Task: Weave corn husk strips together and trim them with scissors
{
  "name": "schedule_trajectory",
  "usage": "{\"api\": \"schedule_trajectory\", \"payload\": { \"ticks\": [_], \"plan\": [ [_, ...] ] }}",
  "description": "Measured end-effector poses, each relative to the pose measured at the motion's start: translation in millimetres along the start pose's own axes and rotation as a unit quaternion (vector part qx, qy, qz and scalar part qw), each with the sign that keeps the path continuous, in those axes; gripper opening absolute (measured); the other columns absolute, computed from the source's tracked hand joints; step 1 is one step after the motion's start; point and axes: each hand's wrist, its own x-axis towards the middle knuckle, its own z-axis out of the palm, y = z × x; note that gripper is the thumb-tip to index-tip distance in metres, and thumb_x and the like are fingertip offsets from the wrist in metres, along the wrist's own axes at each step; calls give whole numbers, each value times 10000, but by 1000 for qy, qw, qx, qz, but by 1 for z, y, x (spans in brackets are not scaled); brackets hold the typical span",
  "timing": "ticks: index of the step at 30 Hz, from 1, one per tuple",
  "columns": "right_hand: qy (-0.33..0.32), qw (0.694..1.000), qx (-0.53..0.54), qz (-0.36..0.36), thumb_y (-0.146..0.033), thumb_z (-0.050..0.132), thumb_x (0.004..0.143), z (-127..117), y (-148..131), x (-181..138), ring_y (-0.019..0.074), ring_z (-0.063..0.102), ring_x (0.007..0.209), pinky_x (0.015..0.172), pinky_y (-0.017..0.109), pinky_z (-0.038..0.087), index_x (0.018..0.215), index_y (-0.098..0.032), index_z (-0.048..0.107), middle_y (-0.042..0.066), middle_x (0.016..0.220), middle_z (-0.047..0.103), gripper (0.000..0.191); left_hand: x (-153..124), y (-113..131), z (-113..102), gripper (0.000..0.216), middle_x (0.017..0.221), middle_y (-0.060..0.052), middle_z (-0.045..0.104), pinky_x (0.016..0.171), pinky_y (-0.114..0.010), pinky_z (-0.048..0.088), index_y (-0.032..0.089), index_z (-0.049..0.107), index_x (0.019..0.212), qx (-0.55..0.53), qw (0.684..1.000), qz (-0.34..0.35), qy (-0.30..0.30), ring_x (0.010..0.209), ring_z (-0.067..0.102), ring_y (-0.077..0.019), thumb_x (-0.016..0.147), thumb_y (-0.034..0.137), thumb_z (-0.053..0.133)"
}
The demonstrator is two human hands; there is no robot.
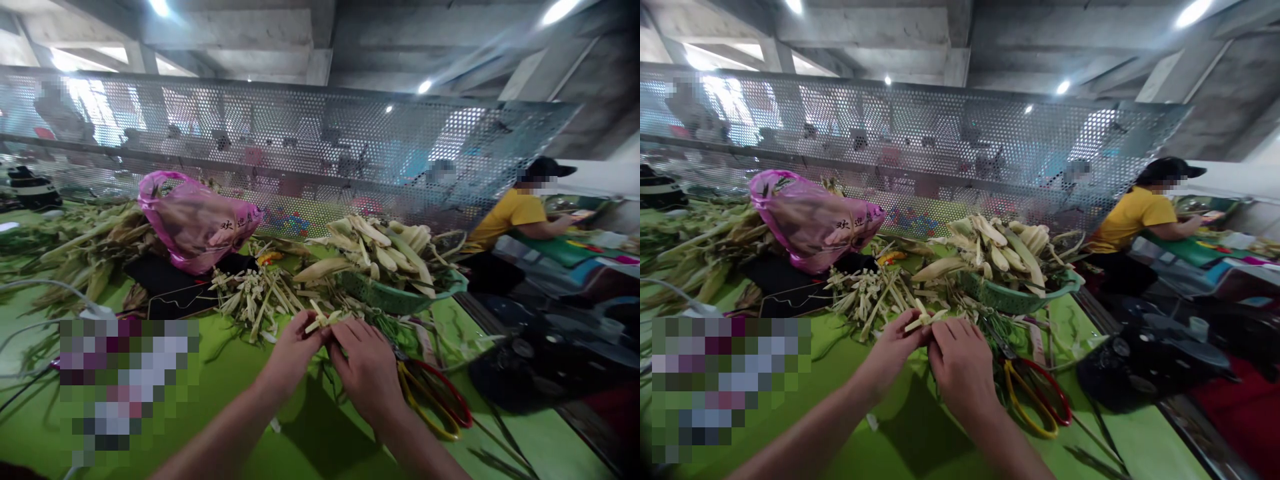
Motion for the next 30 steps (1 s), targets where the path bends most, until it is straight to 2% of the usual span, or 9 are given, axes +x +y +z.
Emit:
{"api": "schedule_trajectory", "payload": {
  "ticks": [6, 13, 18, 20, 22, 25, 28, 30],
  "plan": [
    [8, 997, 77, -16, -201, 413, 915, -3, -5, 6, 178, 480, 715, 679, 299, 335, 686, -190, 511, 48, 741, 569, 249, 1, 2, 4, 320, 842, -42, 666, 804, -261, 426, 157, 657, 897, -32, 999, 11, 41, 836, 588, -155, 672, 365, 748],
    [14, 997, 30, -65, -158, 403, 875, 1, -13, 0, 185, 441, 676, 650, 323, 300, 681, -188, 523, 51, 692, 543, 229, -2, 8, 6, 305, 735, -11, 649, 734, -248, 421, 142, 662, 841, -61, 995, -16, 82, 728, 567, -128, 625, 324, 778],
    [-8, 997, 22, -74, -162, 419, 877, -1, -12, -2, 196, 457, 699, 676, 339, 324, 719, -177, 547, 63, 726, 562, 204, -2, 9, 3, 298, 746, -21, 651, 775, -261, 429, 138, 660, 838, -54, 996, -30, 70, 749, 574, -135, 650, 343, 766],
    [-27, 996, 62, -56, -194, 432, 902, -4, -8, -3, 200, 485, 733, 697, 337, 350, 752, -182, 557, 60, 754, 573, 195, 0, 7, -1, 295, 777, -26, 651, 788, -263, 429, 145, 654, 861, -50, 997, -41, 43, 766, 580, -137, 676, 354, 747],
    [-34, 990, 137, -8, -252, 463, 916, -7, -2, -3, 193, 512, 763, 715, 325, 386, 850, -193, 570, 59, 845, 588, 139, 2, 5, -5, 293, 822, -39, 651, 779, -261, 428, 151, 649, 895, -46, 998, -47, 13, 784, 581, -140, 721, 378, 707],
    [-27, 950, 290, 109, -328, 497, 907, -7, 7, -3, 167, 544, 745, 681, 294, 445, 1003, -211, 530, 67, 997, 582, 155, 2, 2, -9, 292, 841, -48, 638, 743, -250, 424, 154, 639, 926, -50, 997, -51, -11, 754, 561, -129, 774, 403, 648],
    [-74, 900, 391, 178, -361, 492, 906, -4, 10, -2, 161, 567, 711, 624, 265, 459, 996, -212, 515, 38, 906, 613, 176, 1, 2, -11, 293, 847, -42, 623, 752, -254, 423, 159, 630, 953, -48, 997, -62, -23, 745, 544, -125, 789, 402, 629],
    [-96, 896, 395, 179, -370, 494, 908, -3, 10, -2, 163, 570, 719, 641, 261, 448, 976, -211, 539, 18, 837, 625, 178, 0, 3, -13, 285, 846, -32, 610, 764, -256, 419, 168, 627, 953, -38, 996, -70, -28, 749, 534, -124, 791, 403, 623]
  ]
}}
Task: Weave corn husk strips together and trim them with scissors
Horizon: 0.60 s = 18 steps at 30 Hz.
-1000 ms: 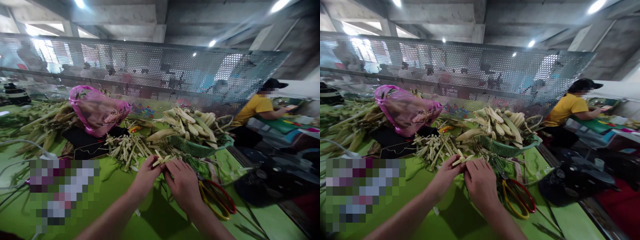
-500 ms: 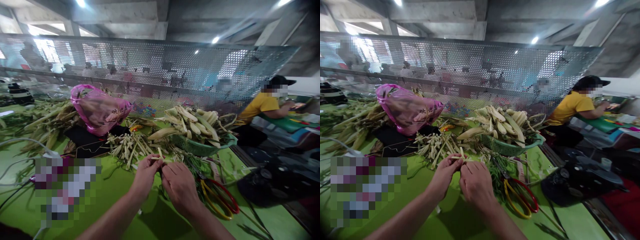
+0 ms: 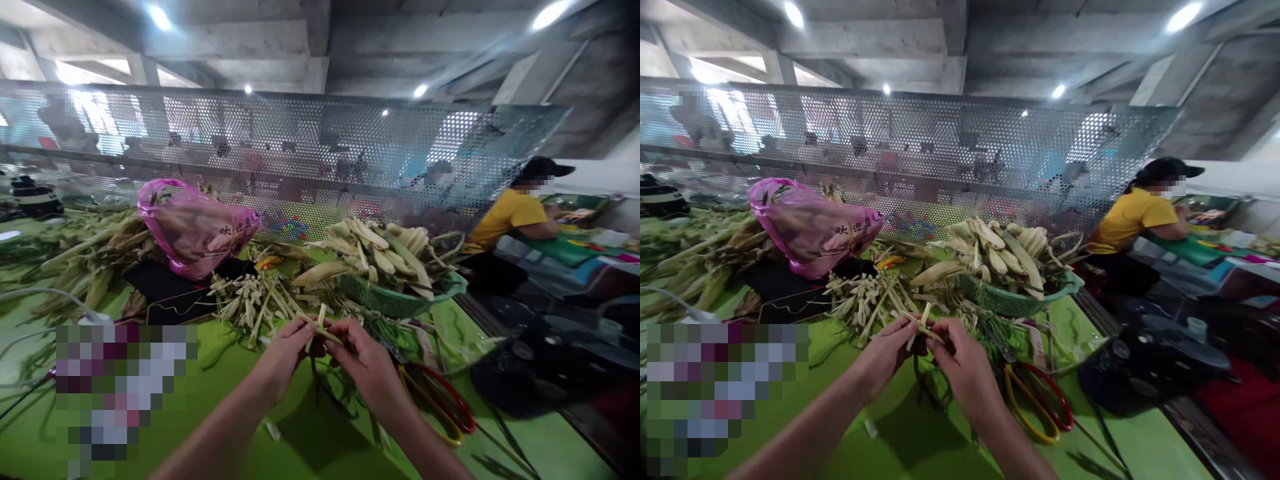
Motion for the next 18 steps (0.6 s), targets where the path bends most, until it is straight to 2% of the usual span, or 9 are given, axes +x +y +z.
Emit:
{"api": "schedule_trajectory", "payload": {
  "ticks": [6, 9, 13, 18],
  "plan": [
    [9, 997, -71, -40, -347, 471, 931, -3, -2, -1, 167, 558, 737, 684, 268, 415, 874, -216, 592, 10, 805, 627, 187, -1, 4, -3, 263, 805, -16, 569, 723, -261, 399, 170, 593, 855, 102, 995, 3, -17, 724, 513, -127, 838, 427, 541],
    [20, 993, -97, -62, -309, 481, 925, -4, -1, 0, 181, 563, 785, 722, 284, 414, 873, -214, 593, 25, 841, 624, 156, -1, 5, -2, 280, 781, -17, 558, 721, -275, 396, 169, 563, 863, 119, 993, -2, -23, 721, 515, -137, 853, 443, 507],
    [29, 989, -126, -77, -275, 470, 924, -4, 0, 0, 187, 565, 804, 724, 289, 413, 878, -212, 590, 35, 860, 617, 143, -2, 5, 0, 284, 714, -3, 531, 700, -270, 378, 164, 533, 823, 180, 983, 24, -34, 689, 493, -132, 857, 444, 501],
    [-12, 990, -122, -62, -332, 469, 927, -5, -2, -1, 184, 580, 779, 698, 276, 427, 937, -220, 581, 35, 862, 641, 159, 0, 3, 0, 283, 675, 15, 499, 665, -254, 361, 169, 510, 817, 203, 977, 50, -33, 652, 460, -119, 867, 446, 483]
  ]
}}
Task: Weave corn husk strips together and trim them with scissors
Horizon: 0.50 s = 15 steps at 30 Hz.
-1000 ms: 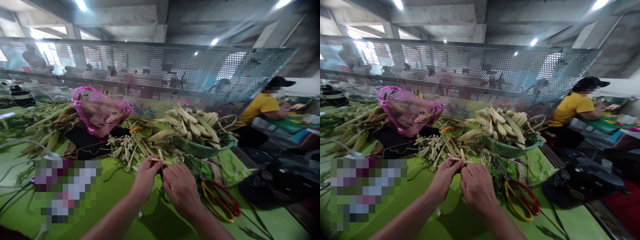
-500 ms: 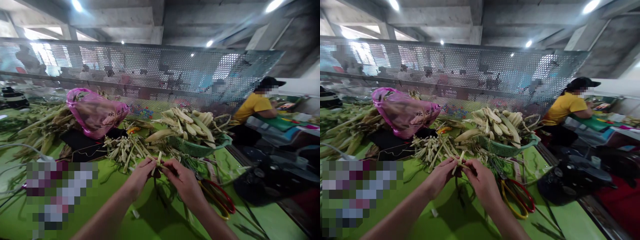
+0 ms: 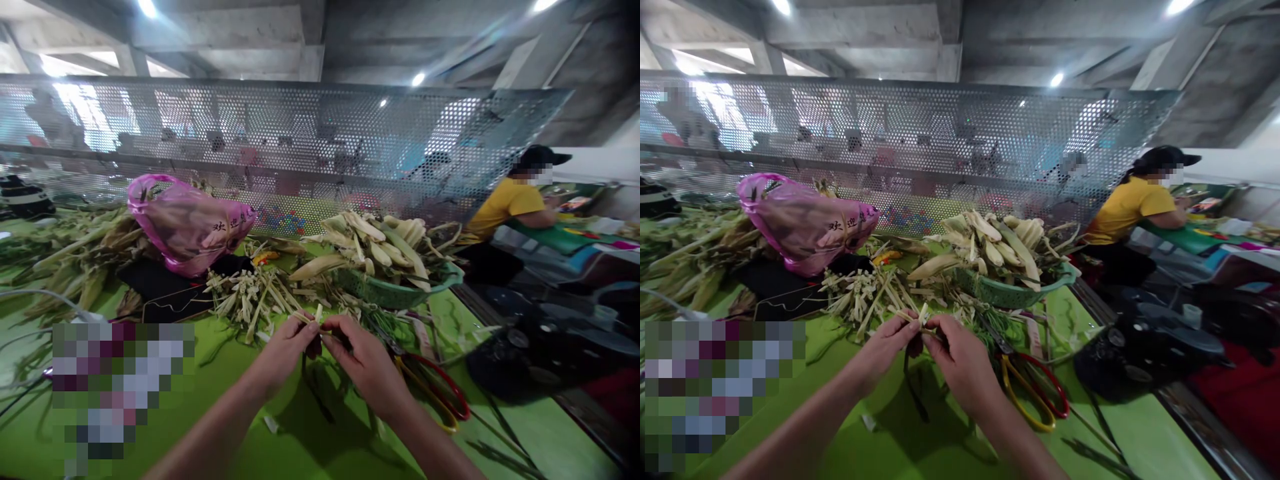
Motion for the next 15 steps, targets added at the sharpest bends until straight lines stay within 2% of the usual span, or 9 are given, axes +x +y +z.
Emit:
{"api": "schedule_trajectory", "payload": {
  "ticks": [4, 7, 10, 13, 15],
  "plan": [
    [-26, 999, 22, -15, -371, 432, 938, 1, 0, 1, 177, 564, 727, 666, 260, 427, 779, -212, 602, 30, 770, 627, 282, -1, 1, 0, 291, 664, 15, 480, 645, -249, 344, 169, 506, 778, 23, 1000, 0, -5, 641, 438, -116, 875, 441, 468],
    [-23, 996, 85, -15, -384, 420, 937, 1, 0, 1, 173, 548, 731, 681, 260, 431, 780, -197, 618, 25, 747, 610, 315, -4, 4, 3, 311, 665, 21, 447, 608, -241, 320, 170, 498, 736, 16, 1000, -10, -17, 623, 396, -106, 874, 447, 467],
    [-24, 988, 150, -2, -384, 423, 929, 0, -2, 2, 169, 531, 726, 689, 263, 428, 748, -180, 621, 20, 725, 585, 337, -7, 5, 8, 273, 705, 20, 435, 597, -232, 331, 174, 497, 738, -74, 996, -46, -6, 640, 398, -103, 847, 424, 511],
    [-37, 979, 202, 1, -367, 412, 928, -1, -4, 2, 171, 525, 725, 696, 270, 416, 685, -171, 609, 24, 707, 559, 369, -10, 2, 13, 227, 691, 25, 429, 591, -223, 349, 179, 491, 727, -176, 980, -92, 23, 620, 402, -96, 797, 376, 580],
    [-32, 976, 213, 10, -361, 432, 914, -1, -4, 1, 167, 504, 695, 665, 267, 399, 652, -170, 592, 21, 679, 531, 362, -10, -1, 15, 222, 673, 26, 431, 573, -215, 346, 177, 493, 708, -207, 971, -109, 38, 598, 397, -90, 764, 351, 618]
  ]
}}
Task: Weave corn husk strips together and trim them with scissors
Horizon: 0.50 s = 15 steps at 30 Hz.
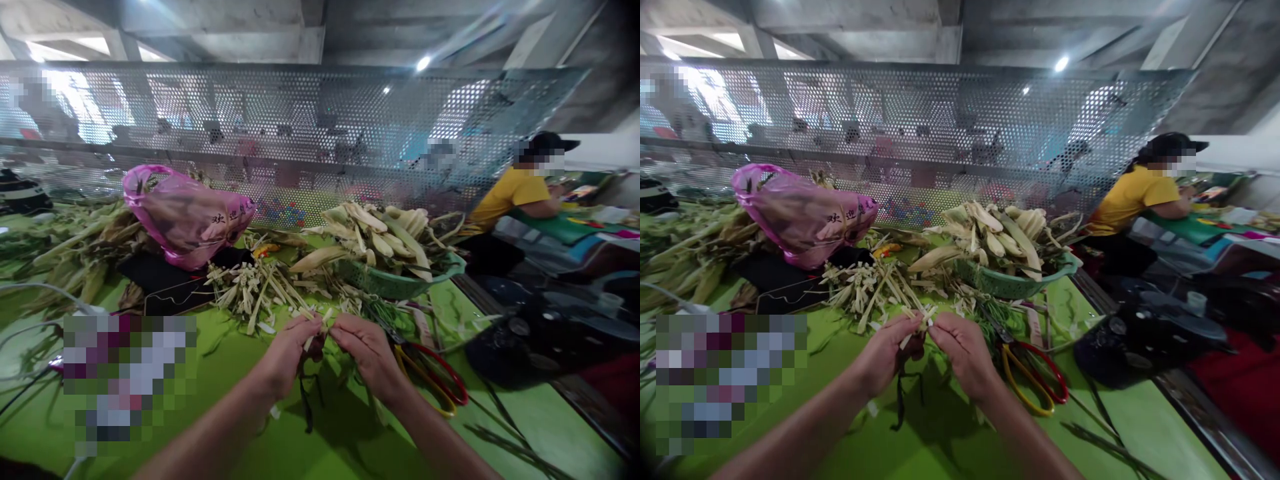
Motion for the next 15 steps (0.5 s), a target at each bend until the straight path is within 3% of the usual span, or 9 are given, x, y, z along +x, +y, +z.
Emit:
{"api": "schedule_trajectory", "payload": {
  "ticks": [4, 7, 12, 15],
  "plan": [
    [28, 999, 7, 25, -359, 481, 888, -1, 4, -2, 149, 454, 645, 595, 253, 360, 647, -173, 574, 7, 665, 506, 319, 0, 0, -4, 229, 676, 16, 448, 564, -212, 349, 165, 528, 698, -9, 1000, -1, 3, 592, 402, -87, 742, 353, 651],
    [24, 998, 14, 48, -377, 507, 880, -2, 6, -1, 134, 428, 610, 565, 240, 345, 628, -181, 536, -15, 626, 468, 321, 2, 7, -8, 250, 686, 16, 460, 564, -209, 331, 164, 573, 768, 42, 999, 15, -13, 598, 399, -85, 750, 400, 654],
    [41, 996, 57, 53, -371, 517, 878, -4, 3, 4, 166, 530, 794, 734, 272, 427, 863, -193, 613, 21, 840, 590, 204, 6, 14, -13, 322, 699, 13, 464, 605, -228, 317, 159, 603, 802, 169, 979, 84, -71, 637, 393, -99, 805, 480, 579],
    [71, 992, 81, 63, -365, 587, 831, -3, 6, 5, 163, 536, 769, 734, 280, 438, 825, -183, 614, 18, 794, 588, 185, 7, 10, -14, 338, 682, 16, 448, 599, -234, 300, 152, 593, 783, 219, 968, 88, -86, 634, 376, -103, 834, 482, 537]
  ]
}}
